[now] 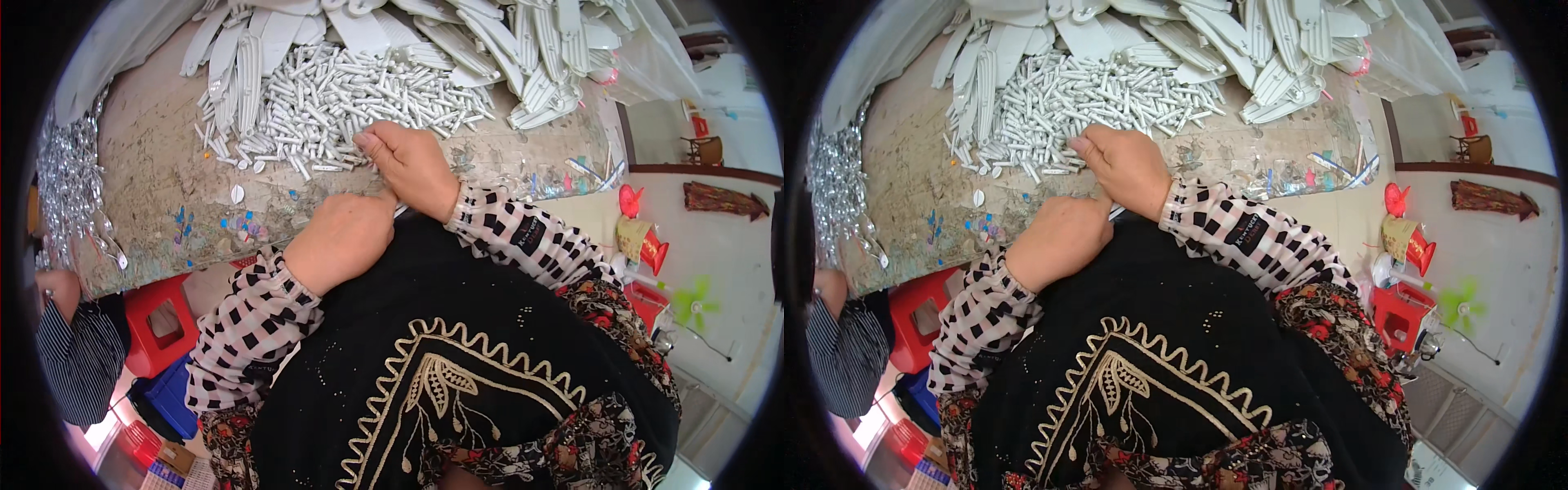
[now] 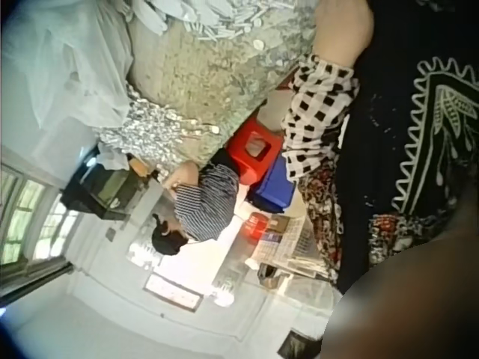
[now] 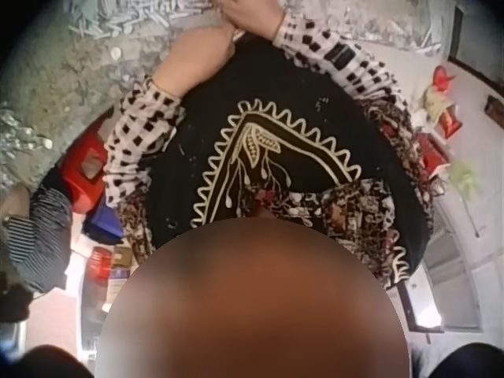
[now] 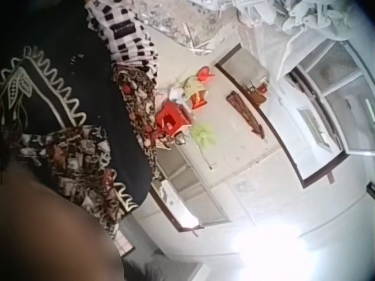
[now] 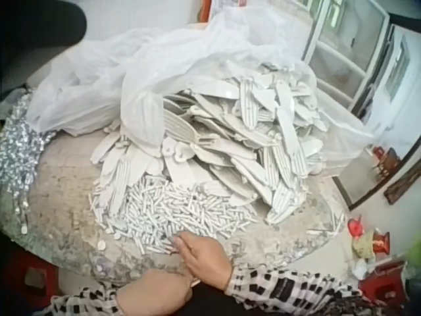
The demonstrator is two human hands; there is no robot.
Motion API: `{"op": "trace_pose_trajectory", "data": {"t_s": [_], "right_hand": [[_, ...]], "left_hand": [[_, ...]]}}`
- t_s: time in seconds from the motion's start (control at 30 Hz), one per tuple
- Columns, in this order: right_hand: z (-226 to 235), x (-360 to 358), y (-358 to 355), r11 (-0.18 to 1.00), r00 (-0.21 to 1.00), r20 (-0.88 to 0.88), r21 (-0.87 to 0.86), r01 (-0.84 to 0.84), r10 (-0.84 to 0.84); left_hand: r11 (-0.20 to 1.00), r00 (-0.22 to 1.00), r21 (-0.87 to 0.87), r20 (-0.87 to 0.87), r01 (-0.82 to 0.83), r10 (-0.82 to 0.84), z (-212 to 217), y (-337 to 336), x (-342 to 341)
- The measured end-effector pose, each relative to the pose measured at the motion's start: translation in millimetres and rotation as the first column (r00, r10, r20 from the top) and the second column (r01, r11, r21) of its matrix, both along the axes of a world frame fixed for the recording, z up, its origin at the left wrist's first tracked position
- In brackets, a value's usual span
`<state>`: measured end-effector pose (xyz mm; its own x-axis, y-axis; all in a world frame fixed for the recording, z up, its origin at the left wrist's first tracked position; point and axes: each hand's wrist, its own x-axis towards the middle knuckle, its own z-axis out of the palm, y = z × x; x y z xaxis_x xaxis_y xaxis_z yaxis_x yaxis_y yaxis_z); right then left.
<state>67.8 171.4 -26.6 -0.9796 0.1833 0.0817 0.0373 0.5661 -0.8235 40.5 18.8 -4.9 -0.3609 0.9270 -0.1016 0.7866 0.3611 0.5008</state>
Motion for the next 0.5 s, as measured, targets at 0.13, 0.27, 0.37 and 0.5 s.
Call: {"op": "trace_pose_trajectory", "data": {"t_s": [0.13,0.27,0.37,0.5], "right_hand": [[8.8,13.9,16.5,0.944,0.999,0.042,-0.329,0.022,-0.008],[31.5,44.2,38.3,0.795,0.997,0.006,-0.604,0.065,-0.078],[34.6,73.3,31.0,0.649,0.971,0.041,-0.750,-0.125,0.235],[46.2,107.2,31.6,0.586,0.940,0.062,-0.795,-0.158,0.337]], "left_hand": [[0.999,0.999,-0.020,-0.026,-0.030,0.029,14.3,1.1,-1.3],[0.829,0.831,0.303,0.469,-0.471,0.300,25.9,3.4,-14.1],[0.587,0.318,0.364,0.930,-0.723,-0.186,61.9,36.9,-7.8],[0.659,0.194,0.370,0.925,-0.654,-0.327,61.7,67.6,0.8]]}}
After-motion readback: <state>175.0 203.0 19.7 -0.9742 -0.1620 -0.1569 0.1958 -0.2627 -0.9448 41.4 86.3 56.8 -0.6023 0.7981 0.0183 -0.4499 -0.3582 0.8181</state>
